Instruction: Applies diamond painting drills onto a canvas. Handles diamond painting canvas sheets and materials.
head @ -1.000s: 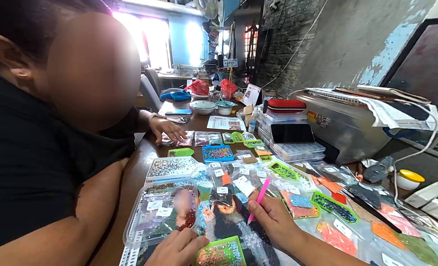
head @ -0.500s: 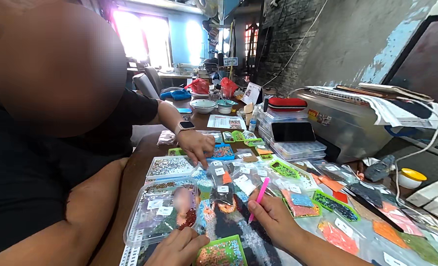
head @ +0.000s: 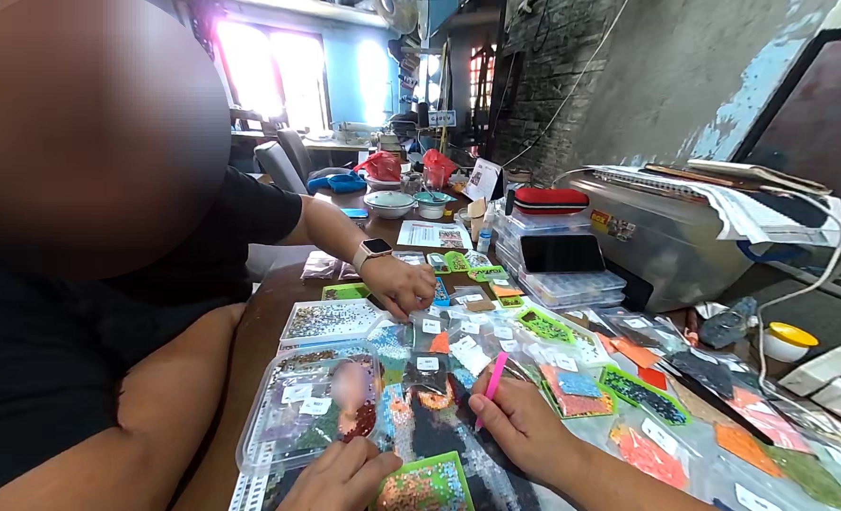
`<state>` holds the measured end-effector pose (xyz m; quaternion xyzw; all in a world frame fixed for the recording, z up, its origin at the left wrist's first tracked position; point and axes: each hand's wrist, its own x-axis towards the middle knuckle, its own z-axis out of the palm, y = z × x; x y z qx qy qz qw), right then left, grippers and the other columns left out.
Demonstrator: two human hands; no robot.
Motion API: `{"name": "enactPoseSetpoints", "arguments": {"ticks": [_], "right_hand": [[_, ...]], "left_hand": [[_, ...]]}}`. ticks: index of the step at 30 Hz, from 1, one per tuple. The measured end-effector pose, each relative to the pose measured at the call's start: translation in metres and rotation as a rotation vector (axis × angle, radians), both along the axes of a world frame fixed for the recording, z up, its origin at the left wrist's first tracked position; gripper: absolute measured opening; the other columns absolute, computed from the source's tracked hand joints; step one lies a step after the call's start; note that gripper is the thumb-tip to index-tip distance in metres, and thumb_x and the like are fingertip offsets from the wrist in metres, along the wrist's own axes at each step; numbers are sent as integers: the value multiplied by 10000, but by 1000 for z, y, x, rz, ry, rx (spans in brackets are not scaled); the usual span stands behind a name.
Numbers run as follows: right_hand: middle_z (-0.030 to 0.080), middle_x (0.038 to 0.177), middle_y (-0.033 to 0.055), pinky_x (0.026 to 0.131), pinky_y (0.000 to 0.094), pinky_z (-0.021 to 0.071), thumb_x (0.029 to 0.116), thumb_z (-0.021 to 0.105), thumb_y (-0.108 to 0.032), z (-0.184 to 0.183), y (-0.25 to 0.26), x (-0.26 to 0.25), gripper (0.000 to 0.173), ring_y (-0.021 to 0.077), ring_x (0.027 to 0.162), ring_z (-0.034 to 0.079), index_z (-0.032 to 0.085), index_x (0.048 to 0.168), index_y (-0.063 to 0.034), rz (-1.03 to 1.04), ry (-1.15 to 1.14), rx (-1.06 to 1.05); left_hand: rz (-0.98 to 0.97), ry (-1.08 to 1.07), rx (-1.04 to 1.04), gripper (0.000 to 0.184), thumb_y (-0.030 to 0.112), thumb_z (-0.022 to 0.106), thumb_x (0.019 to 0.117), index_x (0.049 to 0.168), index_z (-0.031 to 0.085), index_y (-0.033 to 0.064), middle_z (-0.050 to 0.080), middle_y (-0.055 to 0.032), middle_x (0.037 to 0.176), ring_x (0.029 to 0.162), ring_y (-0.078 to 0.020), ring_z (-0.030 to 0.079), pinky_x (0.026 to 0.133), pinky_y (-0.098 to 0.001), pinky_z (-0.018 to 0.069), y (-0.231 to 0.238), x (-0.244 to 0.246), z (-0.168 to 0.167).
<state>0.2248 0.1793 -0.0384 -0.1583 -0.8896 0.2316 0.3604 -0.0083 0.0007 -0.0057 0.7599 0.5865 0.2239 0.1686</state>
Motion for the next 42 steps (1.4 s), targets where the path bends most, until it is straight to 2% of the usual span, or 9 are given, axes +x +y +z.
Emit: {"name": "enactPoseSetpoints", "arguments": {"ticks": [5, 7, 18, 26, 32, 40, 42], "right_hand": [[570, 720, -20, 610, 180, 464, 1099, 425, -331, -1, 0, 1, 379, 0, 647, 545, 622, 927, -56, -26, 105, -170], [558, 697, -33, 590, 169, 450, 1094, 438, -326, -1, 0, 0, 369, -13, 624, 532, 620, 907, -65, -38, 110, -187], [560, 672, -7, 566, 179, 440, 1085, 468, -321, -2, -1, -1, 372, 4, 598, 528, 637, 901, -45, -26, 85, -147], [551, 698, 25, 602, 257, 467, 1107, 384, -386, -1, 3, 2, 438, 77, 640, 556, 611, 932, -55, -2, -15, -83], [569, 721, 43, 625, 289, 479, 1107, 371, -399, 4, 3, 4, 454, 108, 667, 572, 619, 951, -52, 0, -84, -60], [566, 731, 42, 632, 272, 476, 1109, 385, -377, 1, 6, 5, 433, 95, 676, 567, 618, 943, -51, 39, -38, -63], [570, 727, 26, 621, 245, 472, 1107, 397, -364, 0, 5, 4, 417, 66, 663, 560, 619, 935, -55, 34, -9, -90]], "left_hand": [[-1, 8, -7, 494, 316, 744, 922, 1285, 672, -12, 657, -275, 1154, 1048, -460, 631, 915, -582, 508, 0, 0, 1], [0, 7, -1, 491, 315, 744, 920, 1282, 675, -10, 659, -271, 1150, 1044, -458, 633, 913, -579, 509, 0, 0, 0], [-13, 4, 20, 482, 290, 752, 912, 1276, 675, -17, 660, -282, 1138, 1034, -469, 637, 899, -590, 513, 1, -1, -1], [-8, 6, 25, 484, 305, 752, 912, 1270, 681, -12, 663, -275, 1137, 1027, -454, 638, 900, -569, 517, 1, -1, -1], [-8, 9, 28, 476, 299, 751, 912, 1267, 682, -11, 665, -269, 1132, 1021, -450, 640, 892, -564, 519, 1, 0, -1], [-6, 2, 21, 490, 306, 755, 909, 1273, 679, -12, 664, -275, 1143, 1028, -456, 639, 893, -581, 517, 1, -1, -2], [-5, 0, 16, 494, 309, 755, 909, 1278, 677, -10, 663, -271, 1147, 1034, -453, 637, 899, -580, 515, 1, -1, -2]]}}
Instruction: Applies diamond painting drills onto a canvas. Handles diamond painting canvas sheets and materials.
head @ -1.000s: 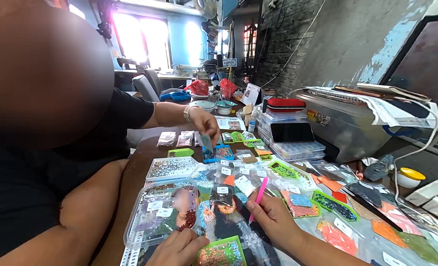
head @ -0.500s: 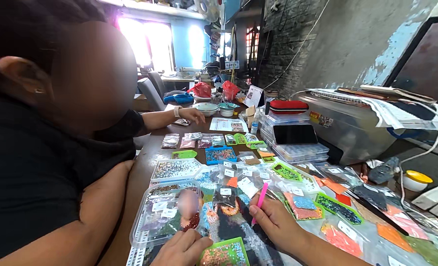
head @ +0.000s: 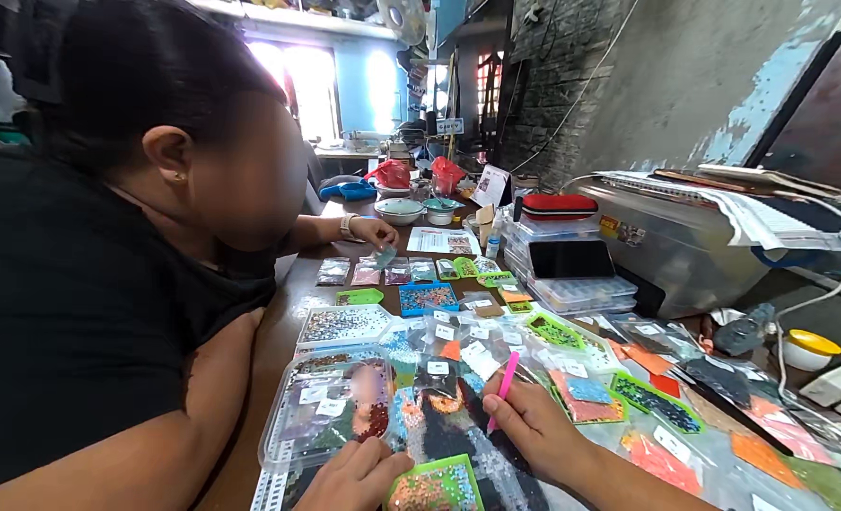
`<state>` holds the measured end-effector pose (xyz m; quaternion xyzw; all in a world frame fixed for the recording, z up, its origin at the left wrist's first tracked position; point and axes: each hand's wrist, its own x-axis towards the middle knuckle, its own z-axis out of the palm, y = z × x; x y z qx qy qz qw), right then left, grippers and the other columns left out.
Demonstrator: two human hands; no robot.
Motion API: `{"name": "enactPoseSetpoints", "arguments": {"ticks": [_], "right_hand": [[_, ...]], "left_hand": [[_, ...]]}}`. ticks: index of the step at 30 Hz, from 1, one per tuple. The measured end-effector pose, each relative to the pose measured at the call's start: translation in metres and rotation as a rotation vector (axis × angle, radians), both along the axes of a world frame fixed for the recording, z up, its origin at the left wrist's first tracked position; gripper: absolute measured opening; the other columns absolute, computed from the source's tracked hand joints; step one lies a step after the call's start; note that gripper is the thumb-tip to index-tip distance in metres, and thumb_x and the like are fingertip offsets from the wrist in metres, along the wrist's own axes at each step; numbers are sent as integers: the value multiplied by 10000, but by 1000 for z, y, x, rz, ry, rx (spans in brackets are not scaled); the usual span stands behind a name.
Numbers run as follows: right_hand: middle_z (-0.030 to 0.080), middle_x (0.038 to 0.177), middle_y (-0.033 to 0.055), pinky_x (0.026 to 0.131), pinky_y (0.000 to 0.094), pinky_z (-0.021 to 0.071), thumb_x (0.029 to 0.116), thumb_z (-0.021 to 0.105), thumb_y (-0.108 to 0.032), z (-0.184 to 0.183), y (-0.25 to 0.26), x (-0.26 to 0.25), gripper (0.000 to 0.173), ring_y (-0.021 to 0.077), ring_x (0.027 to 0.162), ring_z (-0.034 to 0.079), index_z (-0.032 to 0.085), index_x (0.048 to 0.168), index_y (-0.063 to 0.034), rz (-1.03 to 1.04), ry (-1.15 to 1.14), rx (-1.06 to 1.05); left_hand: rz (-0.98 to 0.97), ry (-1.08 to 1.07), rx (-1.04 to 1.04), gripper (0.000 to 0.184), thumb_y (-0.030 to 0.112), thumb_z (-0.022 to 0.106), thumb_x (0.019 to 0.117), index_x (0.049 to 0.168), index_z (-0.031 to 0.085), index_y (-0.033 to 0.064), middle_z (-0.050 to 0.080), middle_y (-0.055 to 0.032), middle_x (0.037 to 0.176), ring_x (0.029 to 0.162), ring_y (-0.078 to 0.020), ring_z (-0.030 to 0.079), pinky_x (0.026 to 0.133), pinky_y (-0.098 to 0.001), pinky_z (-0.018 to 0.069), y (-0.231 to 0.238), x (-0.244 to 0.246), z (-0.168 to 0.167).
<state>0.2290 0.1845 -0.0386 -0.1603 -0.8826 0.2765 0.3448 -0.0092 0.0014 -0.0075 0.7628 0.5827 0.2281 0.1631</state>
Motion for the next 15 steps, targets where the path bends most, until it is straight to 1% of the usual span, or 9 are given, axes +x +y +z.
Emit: {"name": "enactPoseSetpoints", "arguments": {"ticks": [2, 5, 10, 12, 15], "right_hand": [[573, 723, 3, 609, 205, 461, 1102, 413, -342, 0, 0, -1, 397, 26, 646, 545, 627, 934, -52, -14, 39, -59], [569, 723, -23, 601, 177, 455, 1097, 424, -319, 0, 0, -1, 375, -6, 634, 531, 632, 940, -50, -30, 83, -120], [579, 726, -24, 603, 159, 459, 1089, 463, -310, -1, -2, -3, 351, -17, 641, 541, 638, 936, -48, -37, 130, -120], [581, 734, -31, 608, 152, 469, 1090, 463, -304, 0, -3, -4, 336, -25, 645, 544, 630, 952, -47, -48, 153, -133], [577, 736, -42, 601, 170, 485, 1088, 465, -315, 0, -5, -5, 309, -14, 635, 550, 616, 990, -64, -90, 163, -166]], "left_hand": [[-1, -3, -6, 494, 307, 753, 911, 1280, 675, -12, 661, -275, 1148, 1035, -456, 636, 899, -579, 514, 0, 0, 0], [3, -8, -10, 490, 296, 756, 907, 1279, 675, -13, 660, -277, 1145, 1032, -459, 635, 895, -581, 514, 0, 0, 1], [3, -7, -4, 484, 290, 755, 909, 1276, 676, -14, 660, -278, 1139, 1023, -461, 638, 888, -583, 517, 0, 1, 1], [3, -4, -7, 487, 292, 755, 910, 1277, 676, -17, 661, -280, 1142, 1027, -464, 637, 891, -586, 517, 0, 1, 1], [2, 4, -3, 487, 296, 753, 910, 1274, 677, -17, 660, -281, 1147, 1028, -461, 638, 890, -581, 518, 0, 1, 1]]}}
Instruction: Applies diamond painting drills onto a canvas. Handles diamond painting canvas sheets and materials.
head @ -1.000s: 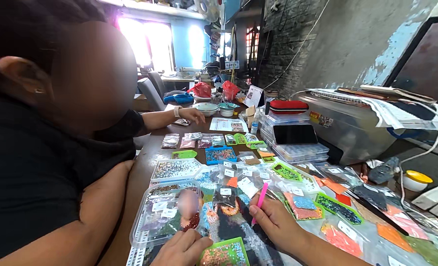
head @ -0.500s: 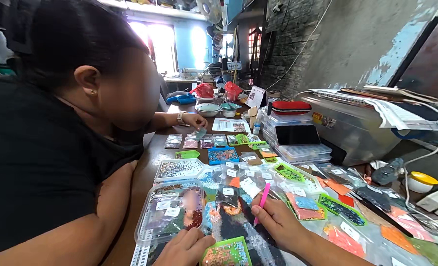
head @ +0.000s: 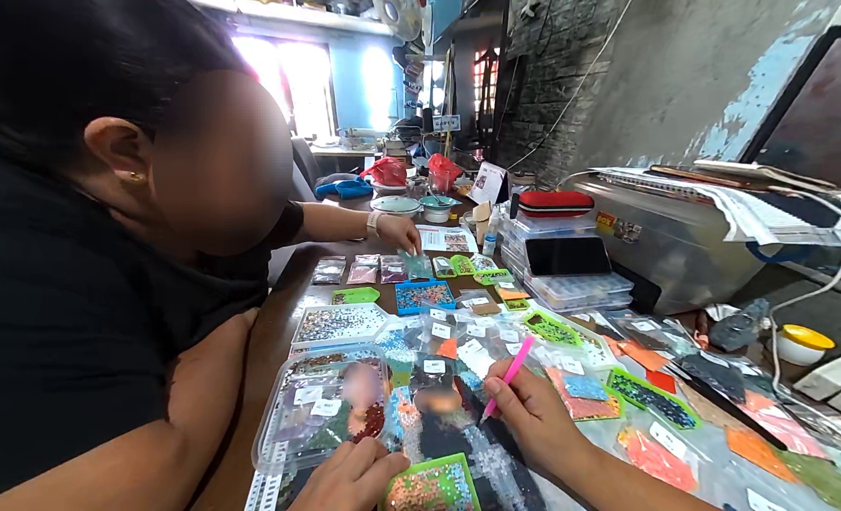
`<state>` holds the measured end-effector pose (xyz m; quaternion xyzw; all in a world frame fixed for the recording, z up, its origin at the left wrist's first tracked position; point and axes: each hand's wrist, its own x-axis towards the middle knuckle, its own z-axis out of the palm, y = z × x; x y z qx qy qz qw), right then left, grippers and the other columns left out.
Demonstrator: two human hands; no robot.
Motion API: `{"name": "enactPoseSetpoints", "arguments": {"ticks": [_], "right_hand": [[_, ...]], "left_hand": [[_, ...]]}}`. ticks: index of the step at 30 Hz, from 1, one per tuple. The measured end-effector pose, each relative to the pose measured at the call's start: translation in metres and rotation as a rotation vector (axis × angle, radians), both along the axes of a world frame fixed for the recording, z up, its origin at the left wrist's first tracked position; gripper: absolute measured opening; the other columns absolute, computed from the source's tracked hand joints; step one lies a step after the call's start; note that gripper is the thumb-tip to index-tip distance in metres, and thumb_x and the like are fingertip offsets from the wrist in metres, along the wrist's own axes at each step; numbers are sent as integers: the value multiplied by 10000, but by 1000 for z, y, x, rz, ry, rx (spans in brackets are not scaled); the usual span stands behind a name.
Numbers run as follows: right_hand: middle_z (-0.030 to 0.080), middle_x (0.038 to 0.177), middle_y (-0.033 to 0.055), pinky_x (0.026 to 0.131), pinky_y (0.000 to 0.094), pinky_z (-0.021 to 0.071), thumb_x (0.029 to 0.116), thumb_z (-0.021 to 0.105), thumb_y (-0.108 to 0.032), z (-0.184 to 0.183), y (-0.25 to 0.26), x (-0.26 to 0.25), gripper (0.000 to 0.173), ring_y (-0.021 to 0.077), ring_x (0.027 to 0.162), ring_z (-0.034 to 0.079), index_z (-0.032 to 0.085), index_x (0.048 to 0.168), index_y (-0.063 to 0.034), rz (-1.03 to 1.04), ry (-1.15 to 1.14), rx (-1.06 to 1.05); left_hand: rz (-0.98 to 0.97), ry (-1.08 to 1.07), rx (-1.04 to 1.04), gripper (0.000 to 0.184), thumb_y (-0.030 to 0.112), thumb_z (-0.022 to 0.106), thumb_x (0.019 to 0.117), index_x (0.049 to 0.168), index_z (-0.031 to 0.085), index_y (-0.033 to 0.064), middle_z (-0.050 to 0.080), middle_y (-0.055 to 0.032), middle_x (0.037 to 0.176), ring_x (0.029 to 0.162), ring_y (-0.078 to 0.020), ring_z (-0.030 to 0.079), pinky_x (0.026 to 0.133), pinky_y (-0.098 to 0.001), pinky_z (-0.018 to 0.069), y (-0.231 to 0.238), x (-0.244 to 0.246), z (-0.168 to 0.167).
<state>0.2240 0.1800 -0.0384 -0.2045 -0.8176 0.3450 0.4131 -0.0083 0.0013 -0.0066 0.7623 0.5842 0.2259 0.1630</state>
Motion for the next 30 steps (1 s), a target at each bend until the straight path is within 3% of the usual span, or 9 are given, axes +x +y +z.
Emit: {"name": "enactPoseSetpoints", "arguments": {"ticks": [22, 27, 30], "right_hand": [[563, 716, -48, 583, 150, 458, 1079, 489, -294, 3, -7, 0, 276, -24, 617, 529, 622, 992, -69, 6, -35, 14], [584, 782, -45, 626, 132, 490, 1080, 511, -321, 5, -19, -4, 298, -48, 681, 552, 614, 973, -62, 195, 99, -25], [594, 784, -36, 621, 115, 472, 1100, 442, -363, 6, -25, -7, 367, -64, 675, 543, 603, 983, -54, 290, 108, 6]], "left_hand": [[-3, -8, -11, 479, 302, 744, 919, 1279, 674, -6, 656, -274, 1150, 1030, -457, 634, 888, -587, 513, -1, -1, 0], [13, -19, -14, 471, 297, 737, 921, 1271, 677, -13, 658, -277, 1160, 1051, -469, 632, 895, -608, 508, -1, 2, 2], [7, -16, -17, 479, 299, 726, 931, 1289, 667, -14, 653, -273, 1175, 1062, -466, 628, 905, -609, 505, -1, 2, 3]]}}
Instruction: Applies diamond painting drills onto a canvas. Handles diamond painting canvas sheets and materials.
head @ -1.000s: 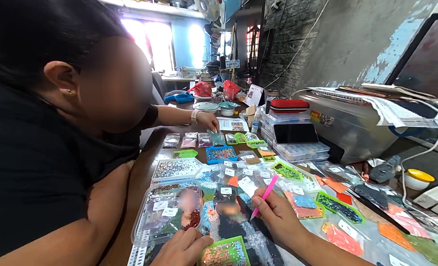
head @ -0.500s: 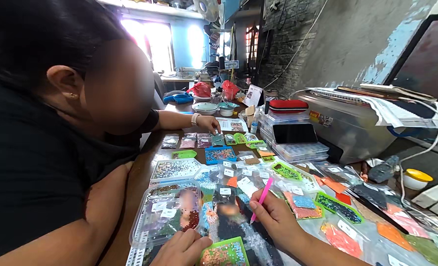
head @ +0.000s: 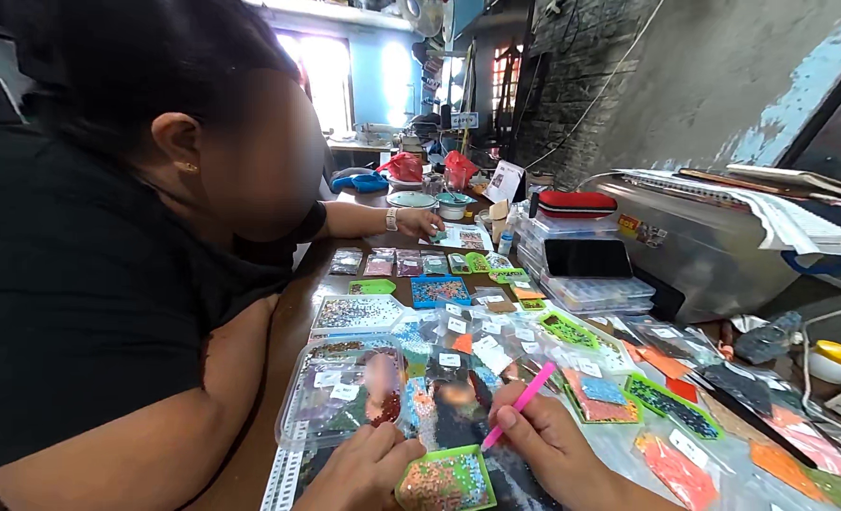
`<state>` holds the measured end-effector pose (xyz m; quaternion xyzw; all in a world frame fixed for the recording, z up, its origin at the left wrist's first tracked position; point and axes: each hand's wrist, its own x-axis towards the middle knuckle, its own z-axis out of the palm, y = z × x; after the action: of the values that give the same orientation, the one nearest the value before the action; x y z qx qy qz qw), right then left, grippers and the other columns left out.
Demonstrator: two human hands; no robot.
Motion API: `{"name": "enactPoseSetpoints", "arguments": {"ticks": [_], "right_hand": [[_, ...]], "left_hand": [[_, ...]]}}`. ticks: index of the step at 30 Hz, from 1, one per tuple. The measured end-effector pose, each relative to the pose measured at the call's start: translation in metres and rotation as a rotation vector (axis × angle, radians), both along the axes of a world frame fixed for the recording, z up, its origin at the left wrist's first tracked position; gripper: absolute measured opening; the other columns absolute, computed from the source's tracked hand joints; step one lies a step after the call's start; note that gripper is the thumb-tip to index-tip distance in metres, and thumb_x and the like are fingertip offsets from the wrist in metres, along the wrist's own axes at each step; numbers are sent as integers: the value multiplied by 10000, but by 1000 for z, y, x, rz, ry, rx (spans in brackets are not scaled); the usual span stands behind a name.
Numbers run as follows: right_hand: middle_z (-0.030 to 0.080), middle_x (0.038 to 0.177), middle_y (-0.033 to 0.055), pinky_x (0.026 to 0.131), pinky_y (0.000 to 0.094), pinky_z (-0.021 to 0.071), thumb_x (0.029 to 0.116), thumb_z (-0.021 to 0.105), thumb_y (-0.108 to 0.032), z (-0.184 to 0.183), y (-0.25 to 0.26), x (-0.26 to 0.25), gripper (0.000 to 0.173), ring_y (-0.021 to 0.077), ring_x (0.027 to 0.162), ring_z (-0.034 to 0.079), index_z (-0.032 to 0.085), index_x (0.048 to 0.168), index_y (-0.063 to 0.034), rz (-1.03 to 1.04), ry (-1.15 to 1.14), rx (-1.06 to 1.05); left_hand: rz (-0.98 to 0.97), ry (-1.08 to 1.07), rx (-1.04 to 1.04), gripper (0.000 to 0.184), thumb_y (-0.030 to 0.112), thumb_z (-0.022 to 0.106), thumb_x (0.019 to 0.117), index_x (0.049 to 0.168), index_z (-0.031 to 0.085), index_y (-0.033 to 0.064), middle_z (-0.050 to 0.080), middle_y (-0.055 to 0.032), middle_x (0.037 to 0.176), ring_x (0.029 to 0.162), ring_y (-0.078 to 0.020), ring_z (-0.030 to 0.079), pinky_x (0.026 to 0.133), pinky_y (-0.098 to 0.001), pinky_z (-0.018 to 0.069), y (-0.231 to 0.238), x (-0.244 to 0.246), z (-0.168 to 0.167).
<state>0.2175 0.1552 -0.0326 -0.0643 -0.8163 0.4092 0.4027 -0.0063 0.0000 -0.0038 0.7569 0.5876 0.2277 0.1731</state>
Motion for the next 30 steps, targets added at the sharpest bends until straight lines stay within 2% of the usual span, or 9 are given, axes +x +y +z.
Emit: {"name": "enactPoseSetpoints", "arguments": {"ticks": [10, 14, 30], "right_hand": [[600, 775, 28, 642, 135, 488, 1108, 431, -326, -5, -1, -6, 365, -15, 681, 570, 586, 986, -20, 27, -16, 100], [600, 778, 33, 647, 149, 501, 1108, 427, -337, -6, 0, -6, 383, -2, 685, 579, 593, 978, -18, -7, -23, 111], [594, 756, 30, 635, 147, 494, 1106, 434, -339, -7, 1, -7, 375, -3, 670, 577, 592, 979, -23, -29, -48, 118]], "left_hand": [[-14, 5, 55, 457, 294, 723, 932, 1270, 677, -10, 661, -262, 1137, 1026, -450, 637, 876, -584, 518, 1, -1, -5], [-10, -5, 51, 473, 296, 734, 923, 1271, 675, -19, 662, -272, 1150, 1046, -469, 634, 891, -609, 513, 2, -1, -5], [-5, 6, 39, 476, 310, 723, 929, 1274, 676, -15, 661, -273, 1152, 1034, -464, 636, 879, -600, 516, 2, -1, -4]]}}
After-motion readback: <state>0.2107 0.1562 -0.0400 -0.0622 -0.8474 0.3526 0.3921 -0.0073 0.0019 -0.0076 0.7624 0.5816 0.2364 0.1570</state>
